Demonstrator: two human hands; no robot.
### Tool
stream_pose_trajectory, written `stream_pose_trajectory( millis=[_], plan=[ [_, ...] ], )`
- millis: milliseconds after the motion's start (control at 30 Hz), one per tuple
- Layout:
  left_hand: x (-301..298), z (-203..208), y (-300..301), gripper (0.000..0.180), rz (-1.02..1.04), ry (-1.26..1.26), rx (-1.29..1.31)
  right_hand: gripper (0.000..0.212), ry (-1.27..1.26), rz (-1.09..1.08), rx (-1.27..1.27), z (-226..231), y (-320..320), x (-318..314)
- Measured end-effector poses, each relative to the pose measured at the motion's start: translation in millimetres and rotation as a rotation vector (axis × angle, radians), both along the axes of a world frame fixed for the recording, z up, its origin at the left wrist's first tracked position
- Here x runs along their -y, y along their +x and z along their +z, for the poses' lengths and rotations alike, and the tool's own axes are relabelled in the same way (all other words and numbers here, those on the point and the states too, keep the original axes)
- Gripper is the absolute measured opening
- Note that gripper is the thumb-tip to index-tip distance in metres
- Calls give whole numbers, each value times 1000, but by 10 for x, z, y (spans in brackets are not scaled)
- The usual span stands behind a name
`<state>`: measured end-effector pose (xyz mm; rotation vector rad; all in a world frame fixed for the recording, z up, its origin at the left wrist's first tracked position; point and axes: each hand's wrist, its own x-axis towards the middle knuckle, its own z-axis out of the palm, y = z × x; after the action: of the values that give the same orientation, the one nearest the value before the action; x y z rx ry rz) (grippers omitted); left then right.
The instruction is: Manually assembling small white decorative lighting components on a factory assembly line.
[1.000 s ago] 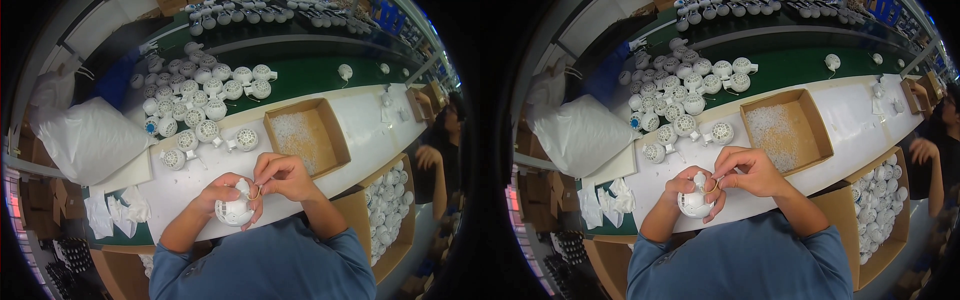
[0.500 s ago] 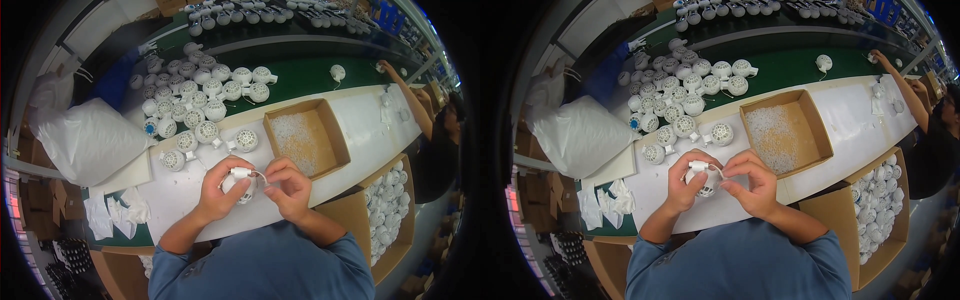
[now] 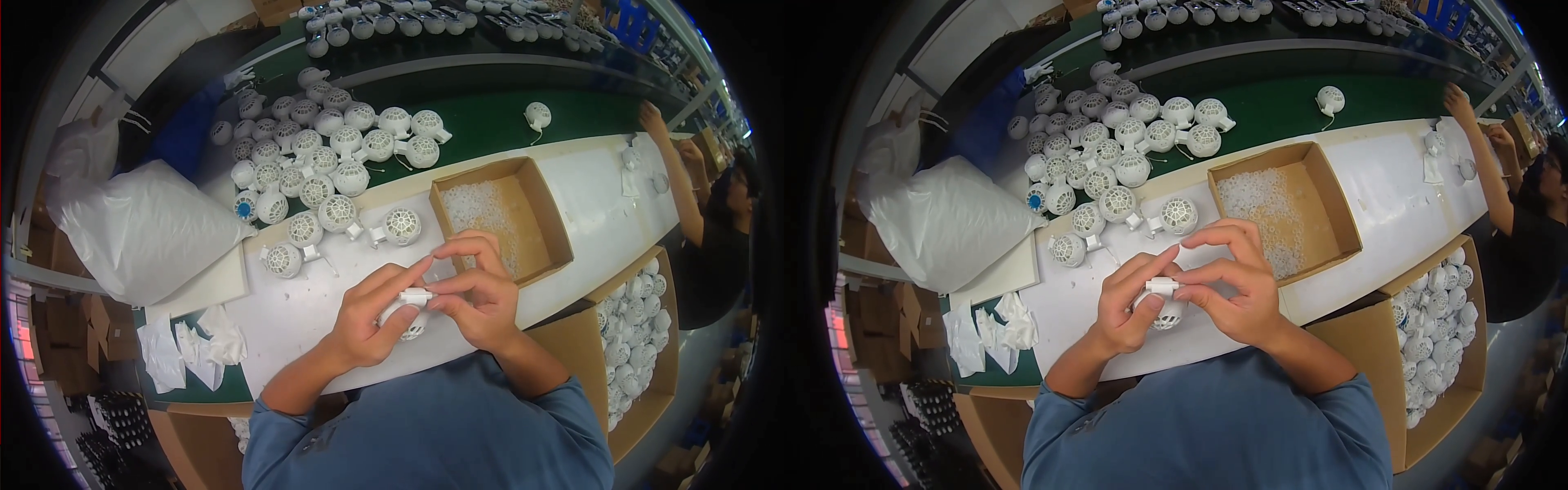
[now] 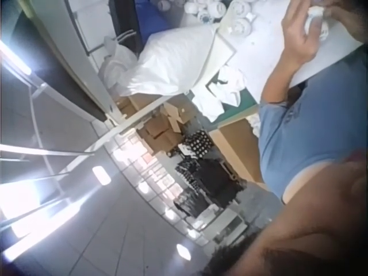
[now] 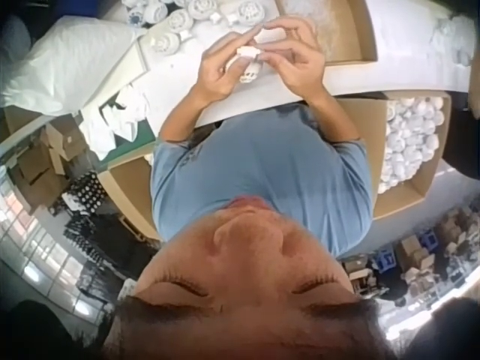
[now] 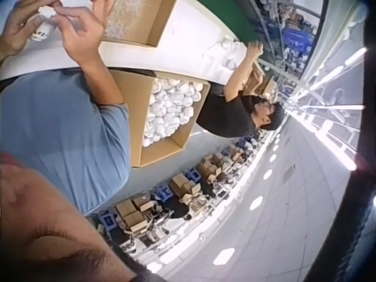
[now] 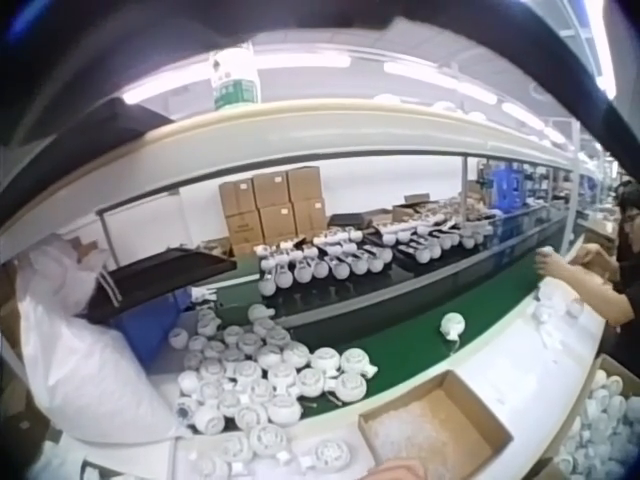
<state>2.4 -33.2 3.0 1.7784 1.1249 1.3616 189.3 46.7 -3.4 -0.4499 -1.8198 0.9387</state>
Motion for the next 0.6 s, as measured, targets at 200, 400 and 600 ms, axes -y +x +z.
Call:
stream_pose_trajectory(
  millis=[200,400,600],
  plan=[
    [15,-42,-18,51,7,24,-17,20,-50,44,36,-26,11,-3],
    [4,-3,70,50,-155,-453,446,21,451,-49,141,108,74,-133],
    [-30,-4,138,52,-207,-767,754,24,702,-77,288,259,117,-211]
  ],
)
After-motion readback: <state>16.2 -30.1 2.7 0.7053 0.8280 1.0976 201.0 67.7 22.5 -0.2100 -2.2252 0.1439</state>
